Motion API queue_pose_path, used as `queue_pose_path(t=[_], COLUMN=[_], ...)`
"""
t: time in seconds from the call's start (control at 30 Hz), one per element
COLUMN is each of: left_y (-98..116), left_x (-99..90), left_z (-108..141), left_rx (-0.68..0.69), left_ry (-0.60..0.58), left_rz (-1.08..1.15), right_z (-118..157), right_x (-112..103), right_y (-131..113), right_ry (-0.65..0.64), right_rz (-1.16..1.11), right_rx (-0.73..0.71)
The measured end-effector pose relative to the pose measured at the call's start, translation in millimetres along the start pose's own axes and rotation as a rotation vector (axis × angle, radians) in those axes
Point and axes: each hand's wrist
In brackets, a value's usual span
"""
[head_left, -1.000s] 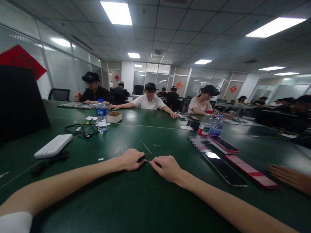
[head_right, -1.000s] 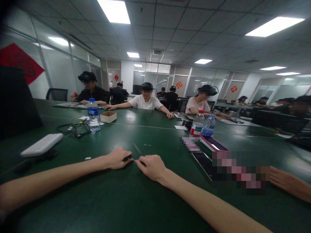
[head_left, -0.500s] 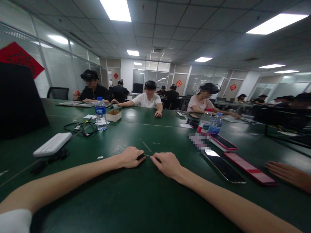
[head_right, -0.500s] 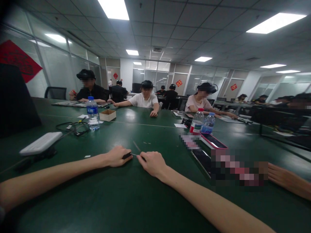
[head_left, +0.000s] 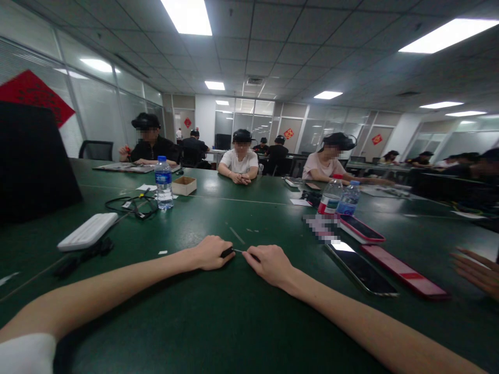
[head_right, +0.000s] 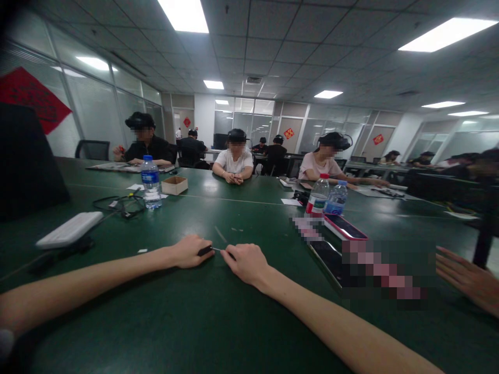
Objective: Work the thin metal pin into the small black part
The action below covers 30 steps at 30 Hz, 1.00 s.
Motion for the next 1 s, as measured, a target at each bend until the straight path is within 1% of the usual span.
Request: queue_pose_path(t=[0.17,0.3,0.43,0.5,0.6,0.63,0.67,0.7,0.73,0.83,0.9,1.0], left_y=[-1,-2,-2,-2,-1,0,0,0,0,0,-1,0], left_x=[1.3,0.7,-0.4,-0.9,-2.3,-2.9,-3.5,-4.0,-4.5,-4.8,-4.2,-2.9], left_z=[1,2,3,2,1,0,0,0,0,0,1,0], left_rx=[0.012,0.040,0.069,0.051,-0.004,-0.010,-0.009,-0.004,0.000,0.004,0.007,0.002], left_ry=[0.004,0.029,0.046,0.030,0.005,0.005,0.009,0.011,0.008,-0.006,-0.007,-0.009], left_rz=[-0.027,-0.010,0.017,0.013,-0.019,-0.026,-0.031,-0.032,-0.029,-0.011,-0.002,-0.007], right_z=[0,0,1,3,8,9,10,10,9,5,3,1], right_x=[1,4,6,5,1,1,1,1,2,4,5,4], right_y=[0,7,13,11,2,-1,-3,-4,-4,-1,1,0], right_ry=[0.011,0.014,0.060,0.052,-0.029,-0.051,-0.058,-0.049,-0.028,0.058,0.081,0.059], right_rz=[0.002,-0.049,-0.085,-0.083,0.003,0.033,0.050,0.048,0.030,-0.044,-0.072,-0.075], right_rx=[0.010,-0.046,-0.112,-0.206,-0.448,-0.502,-0.520,-0.502,-0.450,-0.206,-0.079,-0.017])
Point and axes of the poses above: each hand's wrist, its own z-axis away from the middle knuckle, its own x-axis out of the palm, y = z × x, and after that the axes turned 15 degrees about -z, right-handed
